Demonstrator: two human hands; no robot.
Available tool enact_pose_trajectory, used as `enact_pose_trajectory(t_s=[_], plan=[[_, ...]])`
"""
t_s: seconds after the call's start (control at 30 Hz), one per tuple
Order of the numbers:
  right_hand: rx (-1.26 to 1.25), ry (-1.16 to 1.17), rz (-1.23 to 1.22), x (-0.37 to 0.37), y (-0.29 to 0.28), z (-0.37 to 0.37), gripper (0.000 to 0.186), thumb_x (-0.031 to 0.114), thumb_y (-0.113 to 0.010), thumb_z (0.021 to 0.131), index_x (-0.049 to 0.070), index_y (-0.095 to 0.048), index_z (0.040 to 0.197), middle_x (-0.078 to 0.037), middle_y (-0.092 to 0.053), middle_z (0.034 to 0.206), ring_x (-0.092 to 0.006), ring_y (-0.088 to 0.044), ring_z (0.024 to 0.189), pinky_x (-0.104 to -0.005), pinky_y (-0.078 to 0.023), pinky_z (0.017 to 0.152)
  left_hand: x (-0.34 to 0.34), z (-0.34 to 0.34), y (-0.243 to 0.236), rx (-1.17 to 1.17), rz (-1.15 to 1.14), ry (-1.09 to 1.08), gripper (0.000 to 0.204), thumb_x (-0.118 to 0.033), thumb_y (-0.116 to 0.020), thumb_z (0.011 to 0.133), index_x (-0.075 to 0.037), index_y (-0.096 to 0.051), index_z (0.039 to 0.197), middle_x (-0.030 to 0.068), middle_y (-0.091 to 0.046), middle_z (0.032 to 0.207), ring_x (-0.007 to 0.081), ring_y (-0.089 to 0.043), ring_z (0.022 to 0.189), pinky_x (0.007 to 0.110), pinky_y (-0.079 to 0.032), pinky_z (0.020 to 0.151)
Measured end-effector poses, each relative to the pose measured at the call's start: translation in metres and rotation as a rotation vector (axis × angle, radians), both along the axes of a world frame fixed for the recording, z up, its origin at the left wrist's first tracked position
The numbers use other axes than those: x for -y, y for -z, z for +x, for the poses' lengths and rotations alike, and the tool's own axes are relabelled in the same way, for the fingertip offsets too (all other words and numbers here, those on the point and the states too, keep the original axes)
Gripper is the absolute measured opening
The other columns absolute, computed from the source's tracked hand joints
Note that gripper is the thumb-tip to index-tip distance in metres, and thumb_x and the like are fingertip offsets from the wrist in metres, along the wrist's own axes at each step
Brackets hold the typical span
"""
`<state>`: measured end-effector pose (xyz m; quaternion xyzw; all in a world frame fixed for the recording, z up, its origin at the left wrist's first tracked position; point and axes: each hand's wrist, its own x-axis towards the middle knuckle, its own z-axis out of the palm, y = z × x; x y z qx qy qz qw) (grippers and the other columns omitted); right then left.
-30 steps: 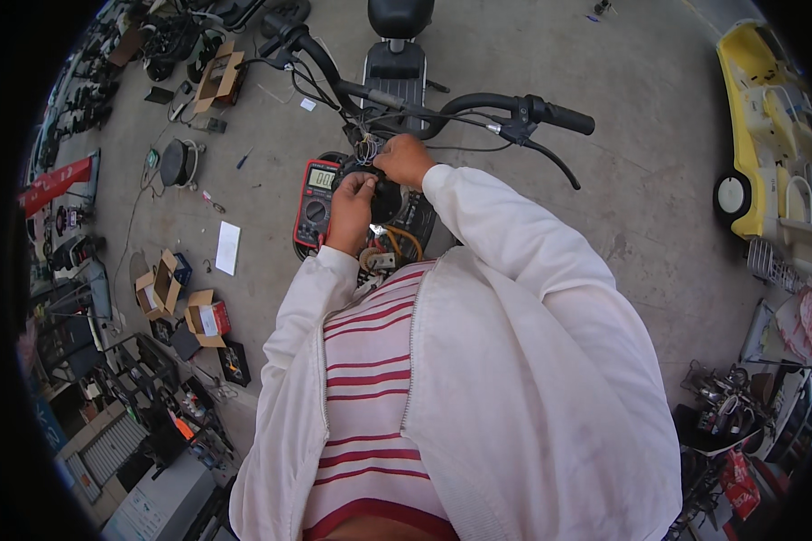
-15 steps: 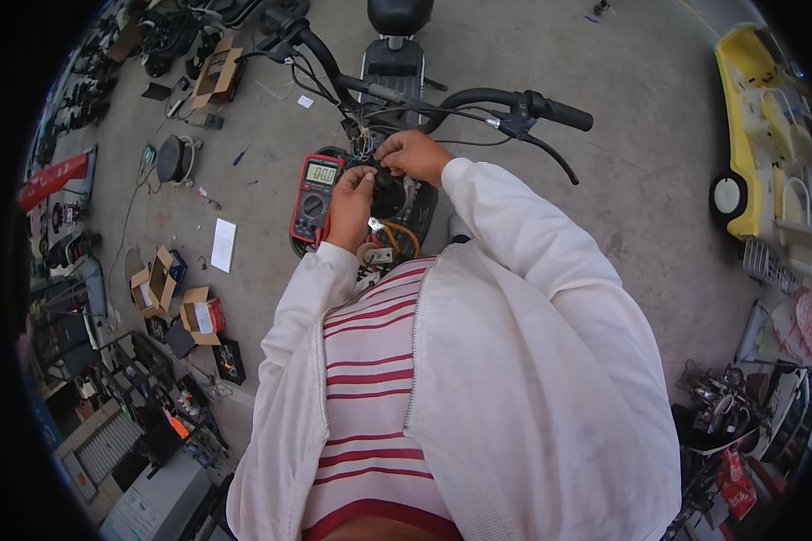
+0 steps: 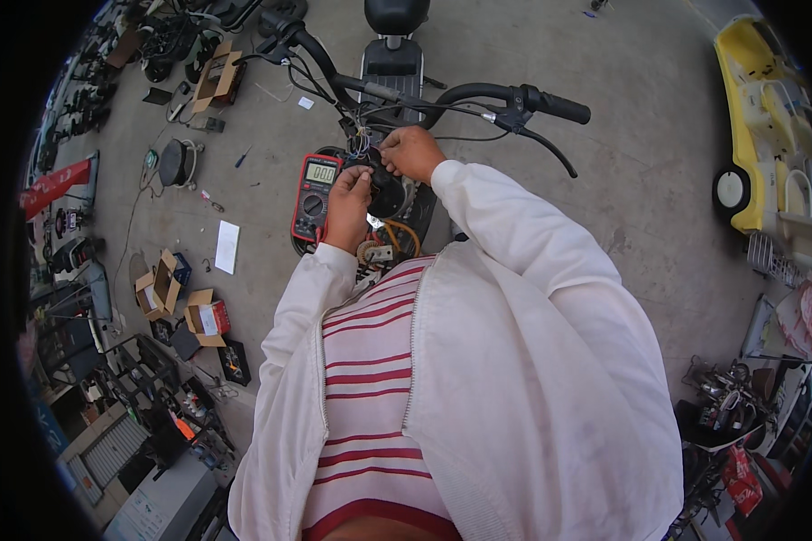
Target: The person uses a multimeter to test electrical continuity and voltage on wires and components attached to an electric bicycle. They connect and disconnect multimeter probes to various wires and a headlight unit, observing the multimeter display throughout.
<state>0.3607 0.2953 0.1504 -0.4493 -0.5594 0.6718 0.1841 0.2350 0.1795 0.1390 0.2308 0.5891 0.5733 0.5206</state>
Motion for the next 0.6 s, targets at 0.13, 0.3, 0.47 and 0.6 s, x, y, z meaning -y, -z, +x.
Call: enact_pose_trajectory(t_s=[0.13, 0.3, 0.47, 0.6], plan=[[0.044, 0.018, 0.018, 0.002, -0.006, 0.002, 0.016, 0.009, -0.063, 0.082, -0.003, -0.067, 0.091, -0.008, -0.067, 0.076, -0.0122, -0.061, 0.061, -0.0259, -0.049, 0.052, 0.0, 0.0, 0.0, -0.031, -0.011, 0.019, 0.008, -0.009, -0.055, 0.093, -0.006, -0.061, 0.098, -0.0054, -0.053, 0.075, 0.0028, -0.039, 0.06, 0.018, -0.031, 0.054], [0.05, -0.02, 0.118, 0.009, -0.018, 0.004, 0.016, 0.014, -0.066, 0.083, 0.0, -0.066, 0.091, -0.003, -0.063, 0.076, -0.0087, -0.056, 0.064, -0.0246, -0.046, 0.052, 0.002, -0.001, 0.0, 0.021, 0.028, 0.027, 0.009, -0.009, -0.056, 0.093, -0.005, -0.062, 0.098, -0.0049, -0.054, 0.076, 0.0037, -0.04, 0.06, 0.019, -0.033, 0.054], [-0.047, -0.01, 0.129, 0.011, -0.009, 0.002, 0.018, 0.013, -0.068, 0.081, -0.003, -0.067, 0.089, -0.008, -0.068, 0.078, -0.0131, -0.061, 0.071, -0.027, -0.049, 0.069, -0.003, 0.004, -0.005, 0.009, 0.007, -0.029, 0.01, -0.009, -0.057, 0.093, -0.004, -0.062, 0.099, -0.0043, -0.054, 0.075, 0.0042, -0.042, 0.06, 0.02, -0.034, 0.054], [-0.046, -0.033, 0.2, 0.012, -0.001, 0.003, 0.019, 0.015, -0.066, 0.084, -0.002, -0.065, 0.091, -0.004, -0.065, 0.08, -0.0094, -0.058, 0.075, -0.0256, -0.047, 0.07, -0.008, 0.005, -0.011, 0.001, -0.012, -0.069, 0.011, -0.01, -0.057, 0.093, -0.002, -0.062, 0.099, -0.0041, -0.054, 0.074, 0.004, -0.042, 0.059, 0.02, -0.034, 0.054]])
